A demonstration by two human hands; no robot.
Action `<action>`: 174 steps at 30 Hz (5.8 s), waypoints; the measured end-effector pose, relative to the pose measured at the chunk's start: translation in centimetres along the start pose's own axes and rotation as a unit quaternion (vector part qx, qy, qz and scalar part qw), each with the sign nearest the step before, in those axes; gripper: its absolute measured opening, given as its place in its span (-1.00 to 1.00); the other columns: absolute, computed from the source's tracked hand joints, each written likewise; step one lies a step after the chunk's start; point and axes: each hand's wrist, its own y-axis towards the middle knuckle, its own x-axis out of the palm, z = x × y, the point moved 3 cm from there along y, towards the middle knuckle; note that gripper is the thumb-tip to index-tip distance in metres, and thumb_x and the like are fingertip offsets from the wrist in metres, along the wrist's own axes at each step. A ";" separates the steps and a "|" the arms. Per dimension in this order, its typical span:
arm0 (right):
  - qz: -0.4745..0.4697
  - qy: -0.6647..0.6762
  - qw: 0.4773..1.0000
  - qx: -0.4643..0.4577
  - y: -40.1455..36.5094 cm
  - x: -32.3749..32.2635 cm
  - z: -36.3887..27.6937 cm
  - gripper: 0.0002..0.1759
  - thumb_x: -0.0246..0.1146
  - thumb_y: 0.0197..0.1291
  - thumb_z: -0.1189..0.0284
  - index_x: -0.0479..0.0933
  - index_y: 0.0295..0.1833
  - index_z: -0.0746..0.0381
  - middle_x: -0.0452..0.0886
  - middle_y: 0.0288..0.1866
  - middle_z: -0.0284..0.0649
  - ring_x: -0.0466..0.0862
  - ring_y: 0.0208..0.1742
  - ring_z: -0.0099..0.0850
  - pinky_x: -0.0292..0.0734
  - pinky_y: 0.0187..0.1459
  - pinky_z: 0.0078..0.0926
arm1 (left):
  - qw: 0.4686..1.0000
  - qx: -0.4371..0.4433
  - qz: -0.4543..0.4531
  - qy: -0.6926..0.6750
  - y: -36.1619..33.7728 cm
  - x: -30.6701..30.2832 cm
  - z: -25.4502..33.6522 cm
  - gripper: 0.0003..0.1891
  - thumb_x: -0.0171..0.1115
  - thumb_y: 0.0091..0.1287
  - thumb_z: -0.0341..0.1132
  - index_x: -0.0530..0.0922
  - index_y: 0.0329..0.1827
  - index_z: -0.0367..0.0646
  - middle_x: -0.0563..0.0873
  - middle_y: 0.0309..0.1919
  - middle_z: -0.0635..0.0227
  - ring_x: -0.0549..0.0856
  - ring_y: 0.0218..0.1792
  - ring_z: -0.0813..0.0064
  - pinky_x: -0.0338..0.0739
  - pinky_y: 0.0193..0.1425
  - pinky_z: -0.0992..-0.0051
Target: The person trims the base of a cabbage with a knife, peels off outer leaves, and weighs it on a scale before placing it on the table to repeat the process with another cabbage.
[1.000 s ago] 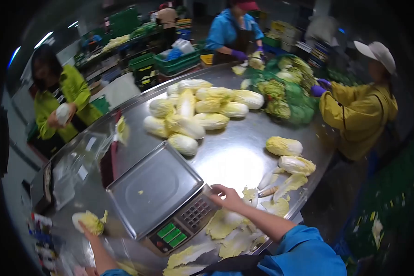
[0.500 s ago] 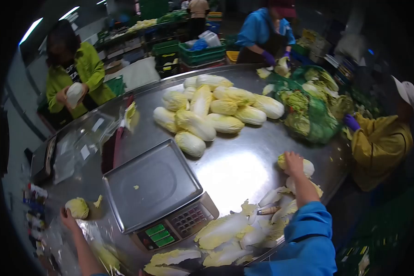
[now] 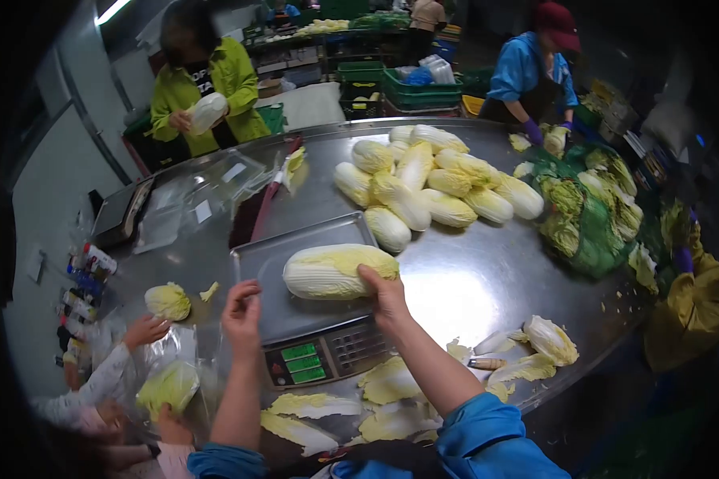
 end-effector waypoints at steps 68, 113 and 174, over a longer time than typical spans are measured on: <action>0.077 -0.506 0.858 -0.047 34.2 3.5 -13.3 -0.20 0.44 -0.27 0.10 0.37 0.11 0.26 0.57 -0.17 -0.15 0.59 -0.20 -0.41 0.53 -0.23 -0.50 | 0.946 -0.092 0.027 0.310 8.1 -19.0 -9.6 -0.69 0.16 -0.01 -0.44 0.49 -0.14 -0.24 0.47 0.04 0.18 0.44 0.07 0.28 0.30 0.13 0.37; -0.254 -0.442 0.851 -0.127 2.1 12.4 3.9 0.03 0.45 -0.28 0.20 0.07 0.29 0.33 0.29 0.21 0.00 0.36 0.20 -0.26 0.30 0.17 -0.33 | 0.925 -0.259 0.046 -0.274 2.5 1.2 -5.4 -0.16 0.24 0.14 -0.10 -0.13 0.36 0.00 0.31 0.17 0.23 0.43 0.07 0.32 0.35 0.11 0.31; -0.187 -0.563 0.767 -0.243 -0.4 5.2 -13.8 -0.25 0.34 -0.06 0.38 0.20 0.27 0.22 0.40 0.15 -0.11 0.38 0.17 -0.32 0.25 0.14 -0.35 | 0.946 -0.100 0.294 0.095 -2.8 -16.7 -3.3 -0.68 0.07 0.19 -0.52 0.38 0.04 -0.31 0.47 -0.02 0.31 0.42 0.04 0.52 0.33 0.09 0.54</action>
